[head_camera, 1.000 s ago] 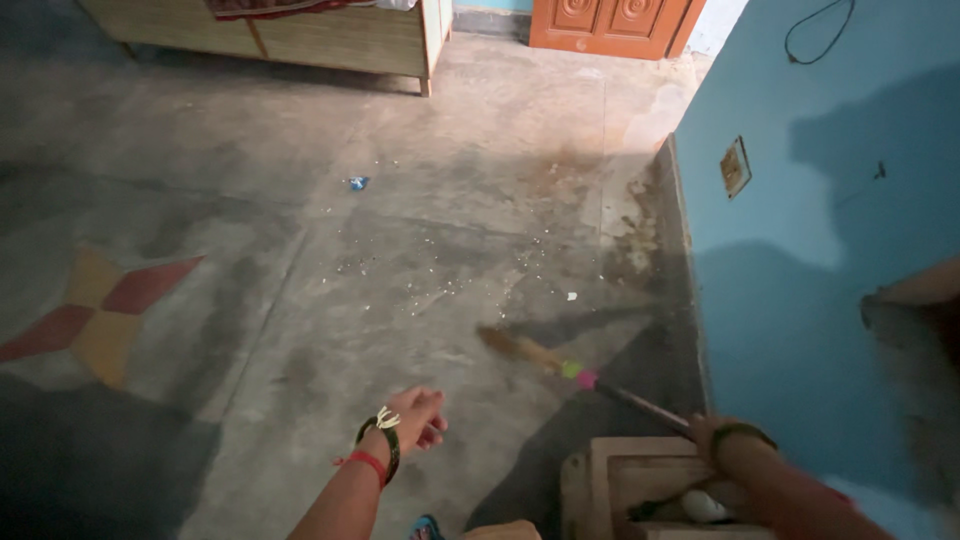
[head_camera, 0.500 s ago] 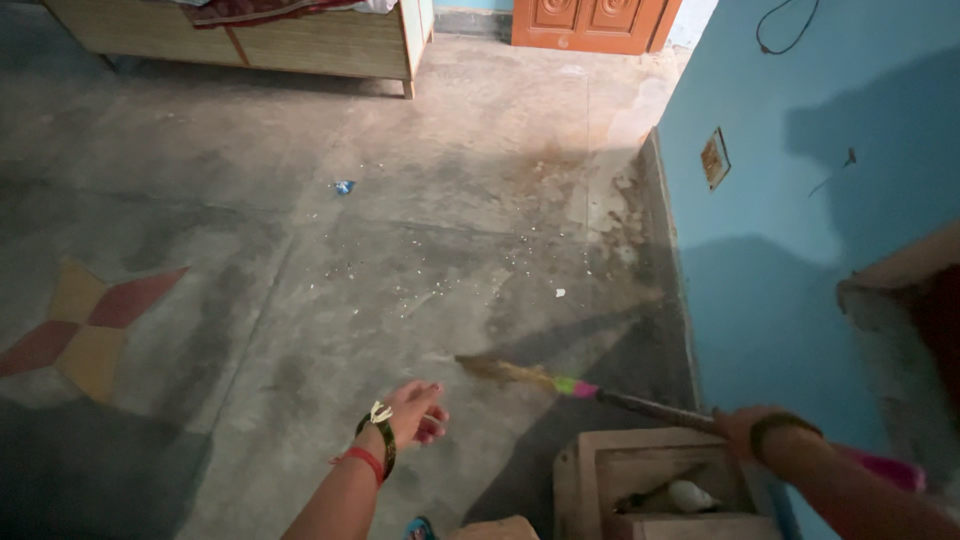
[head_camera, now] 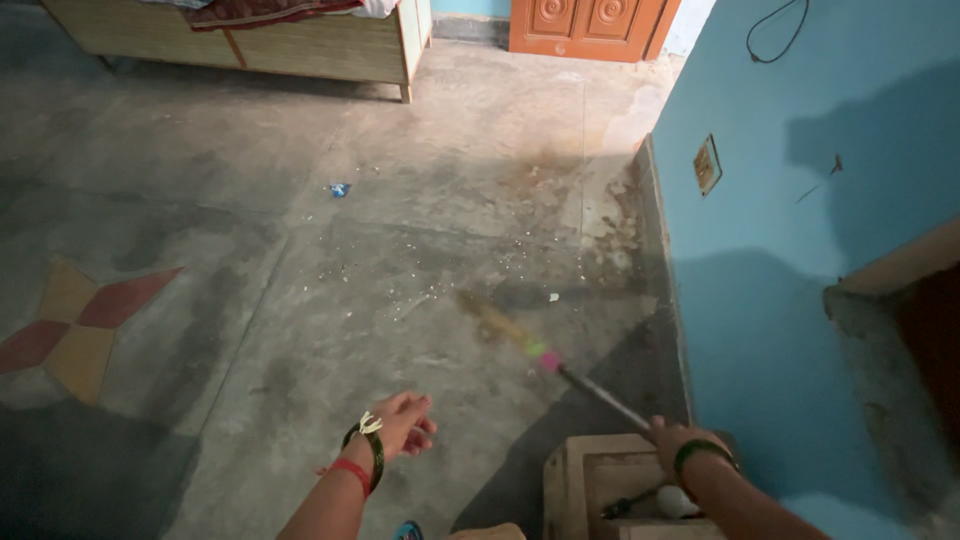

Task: The person sweeps a concrete floor with a broom, gathering small debris and dust into a pile near the doorway. They move around a bed and a wooden cabinet while sweeping different sections of the room.

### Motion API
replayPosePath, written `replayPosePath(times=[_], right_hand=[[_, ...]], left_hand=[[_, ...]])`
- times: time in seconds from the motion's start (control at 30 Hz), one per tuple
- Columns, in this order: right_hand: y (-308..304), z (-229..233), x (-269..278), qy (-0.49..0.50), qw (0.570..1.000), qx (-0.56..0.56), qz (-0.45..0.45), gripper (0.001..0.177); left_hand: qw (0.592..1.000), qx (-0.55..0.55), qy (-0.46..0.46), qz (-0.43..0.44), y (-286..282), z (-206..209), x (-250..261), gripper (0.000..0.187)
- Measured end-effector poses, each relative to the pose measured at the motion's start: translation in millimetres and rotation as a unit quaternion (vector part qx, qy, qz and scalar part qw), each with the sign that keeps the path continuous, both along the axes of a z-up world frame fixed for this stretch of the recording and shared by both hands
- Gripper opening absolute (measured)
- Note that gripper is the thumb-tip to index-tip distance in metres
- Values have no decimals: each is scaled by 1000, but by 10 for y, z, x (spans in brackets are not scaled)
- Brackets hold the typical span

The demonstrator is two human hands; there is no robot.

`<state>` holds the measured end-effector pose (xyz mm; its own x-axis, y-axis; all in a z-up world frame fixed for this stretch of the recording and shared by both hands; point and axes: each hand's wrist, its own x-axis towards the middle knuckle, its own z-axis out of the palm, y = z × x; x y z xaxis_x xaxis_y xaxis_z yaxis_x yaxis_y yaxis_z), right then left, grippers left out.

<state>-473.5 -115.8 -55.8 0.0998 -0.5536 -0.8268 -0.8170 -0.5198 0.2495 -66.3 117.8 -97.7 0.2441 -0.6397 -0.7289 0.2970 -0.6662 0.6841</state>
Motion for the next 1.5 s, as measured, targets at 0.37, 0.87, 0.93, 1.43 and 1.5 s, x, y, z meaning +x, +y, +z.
replayPosePath(times=[0.37,0.87,0.93,1.43,1.5], right_hand=[[-51,-301,355,-31,998,-30,-53,39],[704,-102,1569,-382,772,355,-363,52],[862,73,1713,-352,754,382,-403,54],[428,-821,2209,-419,823,174,-343,39],[481,-617,2327,-413,794,210,-394,50]], left_hand=[[999,-26,-36,26,268,-42,-33,34],[997,-10,-3,76,578,-346,395,38],[996,-35,5,83,609,-254,450,36],[990,-18,8,139,900,-68,1015,43],[988,-25,19,148,889,-123,1100,44]])
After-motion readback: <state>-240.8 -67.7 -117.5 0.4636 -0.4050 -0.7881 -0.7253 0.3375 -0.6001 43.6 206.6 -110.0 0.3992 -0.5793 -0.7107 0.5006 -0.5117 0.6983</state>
